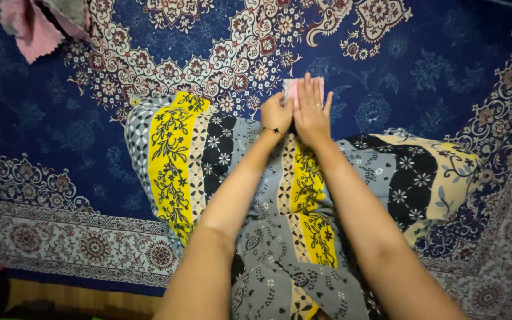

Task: The person sits on a patterned rug and folds multiple small cloths by hand, alternating between pink and grey pieces. Each cloth is folded into a small rectangle and placed in a growing stack on the floor.

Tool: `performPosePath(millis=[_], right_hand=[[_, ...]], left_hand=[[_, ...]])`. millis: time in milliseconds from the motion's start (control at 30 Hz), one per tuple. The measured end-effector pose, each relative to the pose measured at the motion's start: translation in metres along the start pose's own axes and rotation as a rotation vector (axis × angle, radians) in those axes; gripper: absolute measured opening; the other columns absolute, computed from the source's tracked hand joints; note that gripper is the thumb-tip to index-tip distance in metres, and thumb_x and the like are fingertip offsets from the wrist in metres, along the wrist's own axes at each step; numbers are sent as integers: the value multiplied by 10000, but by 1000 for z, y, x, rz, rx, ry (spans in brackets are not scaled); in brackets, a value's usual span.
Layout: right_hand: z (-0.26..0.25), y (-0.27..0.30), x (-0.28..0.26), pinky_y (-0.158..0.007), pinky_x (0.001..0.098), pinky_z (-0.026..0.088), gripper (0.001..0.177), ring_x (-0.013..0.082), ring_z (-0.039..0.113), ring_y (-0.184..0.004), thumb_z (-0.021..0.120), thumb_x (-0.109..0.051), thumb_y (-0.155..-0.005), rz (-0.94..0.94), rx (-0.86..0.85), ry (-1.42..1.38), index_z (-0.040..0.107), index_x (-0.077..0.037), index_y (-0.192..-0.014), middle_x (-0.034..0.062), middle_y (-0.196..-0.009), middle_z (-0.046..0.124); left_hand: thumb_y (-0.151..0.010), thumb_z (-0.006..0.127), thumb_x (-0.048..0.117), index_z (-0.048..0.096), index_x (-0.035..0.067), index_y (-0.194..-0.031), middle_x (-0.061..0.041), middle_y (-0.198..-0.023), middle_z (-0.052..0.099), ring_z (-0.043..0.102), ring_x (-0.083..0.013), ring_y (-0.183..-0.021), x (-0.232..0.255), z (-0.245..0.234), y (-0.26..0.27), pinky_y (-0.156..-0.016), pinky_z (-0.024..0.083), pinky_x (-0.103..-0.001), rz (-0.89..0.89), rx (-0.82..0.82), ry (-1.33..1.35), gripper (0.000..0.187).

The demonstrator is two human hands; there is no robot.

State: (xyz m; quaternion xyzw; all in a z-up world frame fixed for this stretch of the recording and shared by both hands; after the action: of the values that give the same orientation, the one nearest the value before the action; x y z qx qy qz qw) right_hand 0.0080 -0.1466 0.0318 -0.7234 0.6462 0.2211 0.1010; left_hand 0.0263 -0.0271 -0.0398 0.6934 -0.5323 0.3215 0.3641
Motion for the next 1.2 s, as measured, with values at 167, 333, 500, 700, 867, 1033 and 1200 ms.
performPosePath(millis=[167,333,500,700,867,1033,1200], right_hand=[[6,-12,7,-1220,655,-23,682,318,37,-1606,386,-371,-1068,-20,-70,129,185,-126,-1672,114,-1743,72],[1,0,4,-1239,643,-20,822,300,14,-1615,483,-441,-993,-50,-143,211,157,-143,-1685,115,-1753,37],[-17,-13,9,-1215,658,-6,989,292,23,-1592,604,-528,-889,59,-117,160,140,-97,-1649,131,-1718,14],[-34,-13,60,-1252,620,83,894,331,147,-1610,743,-428,-856,76,13,-155,391,-87,-1602,155,-1747,210],[4,-9,69,-1054,420,477,431,294,553,-1218,842,-283,-884,225,253,-204,669,-69,-1217,164,-1306,588],[3,-31,64,-726,258,534,222,121,644,-835,831,-85,-923,313,213,-918,703,-13,-1090,98,-1007,724],[-38,-74,46,-576,223,508,221,79,684,-711,751,-61,-858,490,162,-1418,655,-81,-1055,15,-889,734]], left_hand=[[-1040,563,337,539,129,-1429,-117,-1469,547,520,-296,-1340,33,-15,16,-1127,401,-471,330,-19,-211,442],[-978,526,560,157,161,-1638,-43,-1724,155,132,-217,-1591,44,-35,16,-1267,29,-580,430,-437,-491,855],[-1005,481,612,210,221,-1648,-7,-1724,101,98,-240,-1593,47,-61,2,-1281,71,-553,423,-325,-603,799],[-1005,480,604,213,160,-1643,-18,-1725,125,105,-248,-1600,35,-64,5,-1280,76,-559,364,-281,-589,822],[-1046,487,541,237,115,-1642,-79,-1726,211,167,-300,-1610,22,-54,14,-1292,88,-544,335,-164,-392,775],[-1015,638,417,263,130,-1661,-155,-1659,410,436,-349,-1520,42,-58,13,-1265,349,-473,321,-81,64,800],[-842,799,285,113,109,-1644,-261,-1291,619,696,-283,-1060,79,-64,-48,-904,554,-379,-65,-168,477,1070]])
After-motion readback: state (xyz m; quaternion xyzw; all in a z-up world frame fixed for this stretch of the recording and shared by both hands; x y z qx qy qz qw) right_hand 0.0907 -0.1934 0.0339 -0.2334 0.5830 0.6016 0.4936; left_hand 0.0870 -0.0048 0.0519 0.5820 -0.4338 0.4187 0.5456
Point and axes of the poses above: each hand's wrist, its own y-axis away from the middle knuckle, its own z-axis out of the palm, x = y × z, the point moved 1 cm from there along -y, towards the middle knuckle
